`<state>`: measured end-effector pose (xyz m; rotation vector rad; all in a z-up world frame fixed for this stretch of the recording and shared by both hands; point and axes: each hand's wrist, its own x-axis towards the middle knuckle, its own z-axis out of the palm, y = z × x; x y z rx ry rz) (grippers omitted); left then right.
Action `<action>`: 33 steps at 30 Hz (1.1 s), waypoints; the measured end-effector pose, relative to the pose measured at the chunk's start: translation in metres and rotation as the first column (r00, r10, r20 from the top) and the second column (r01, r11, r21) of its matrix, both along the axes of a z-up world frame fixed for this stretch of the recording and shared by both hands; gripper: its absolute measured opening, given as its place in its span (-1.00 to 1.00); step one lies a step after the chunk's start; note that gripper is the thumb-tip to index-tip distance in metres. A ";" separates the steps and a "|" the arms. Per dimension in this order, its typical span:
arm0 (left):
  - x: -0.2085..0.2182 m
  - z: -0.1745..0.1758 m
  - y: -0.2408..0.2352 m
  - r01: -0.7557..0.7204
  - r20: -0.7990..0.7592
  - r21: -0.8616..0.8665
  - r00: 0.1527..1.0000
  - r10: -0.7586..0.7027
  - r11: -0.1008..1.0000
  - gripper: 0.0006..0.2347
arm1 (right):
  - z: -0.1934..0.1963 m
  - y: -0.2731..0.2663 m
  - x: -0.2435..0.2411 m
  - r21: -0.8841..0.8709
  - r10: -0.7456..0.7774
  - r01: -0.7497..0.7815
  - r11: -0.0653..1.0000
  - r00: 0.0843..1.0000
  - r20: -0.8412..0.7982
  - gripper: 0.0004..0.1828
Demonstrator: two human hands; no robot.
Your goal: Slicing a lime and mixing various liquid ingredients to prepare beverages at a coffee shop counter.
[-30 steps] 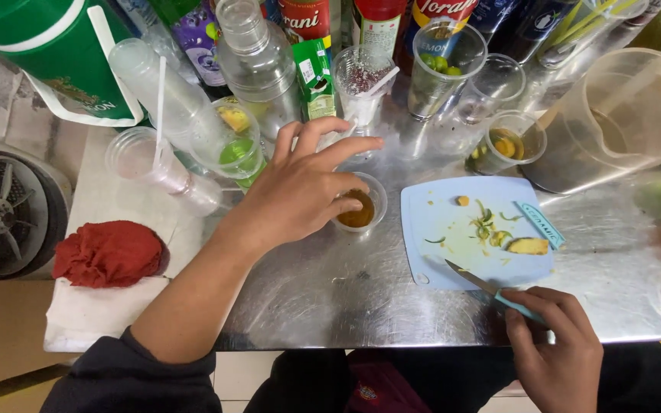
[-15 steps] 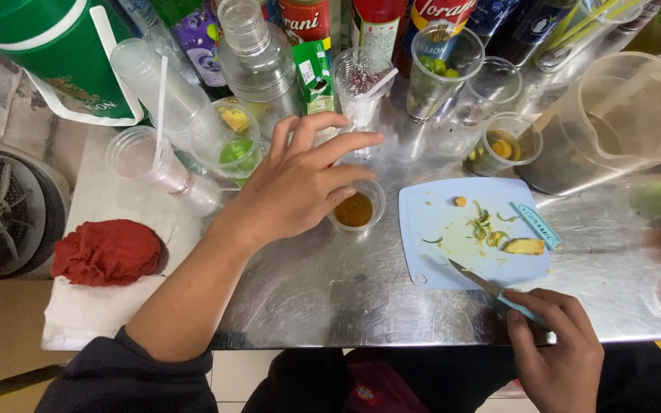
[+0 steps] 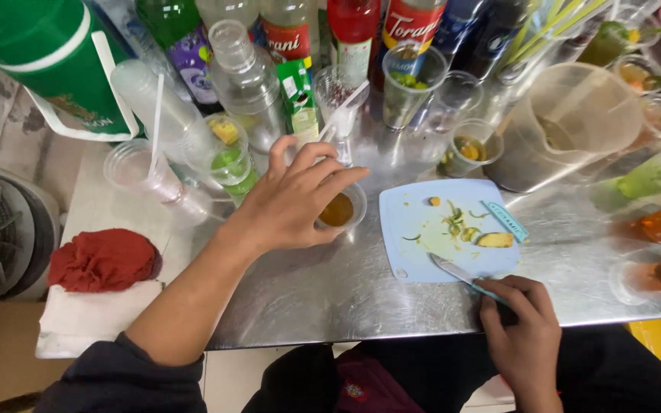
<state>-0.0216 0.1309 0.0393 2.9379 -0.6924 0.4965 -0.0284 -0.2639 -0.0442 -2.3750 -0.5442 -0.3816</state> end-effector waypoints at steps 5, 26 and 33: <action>-0.003 0.035 -0.008 0.025 0.103 -0.040 0.994 -0.021 0.999 -0.16 | -0.002 -0.003 -0.001 0.016 0.008 -0.008 1.000 1.000 -0.016 -0.74; -0.007 0.217 -0.019 -0.004 -0.278 -0.736 0.914 -0.296 0.677 -0.08 | -0.025 -0.007 0.004 0.026 -0.041 0.039 0.999 0.998 0.053 -0.71; -0.021 0.218 -0.040 -0.043 -0.311 -0.760 0.900 -0.306 0.648 -0.14 | -0.021 -0.008 0.002 0.016 -0.048 0.048 0.999 0.999 0.004 -0.73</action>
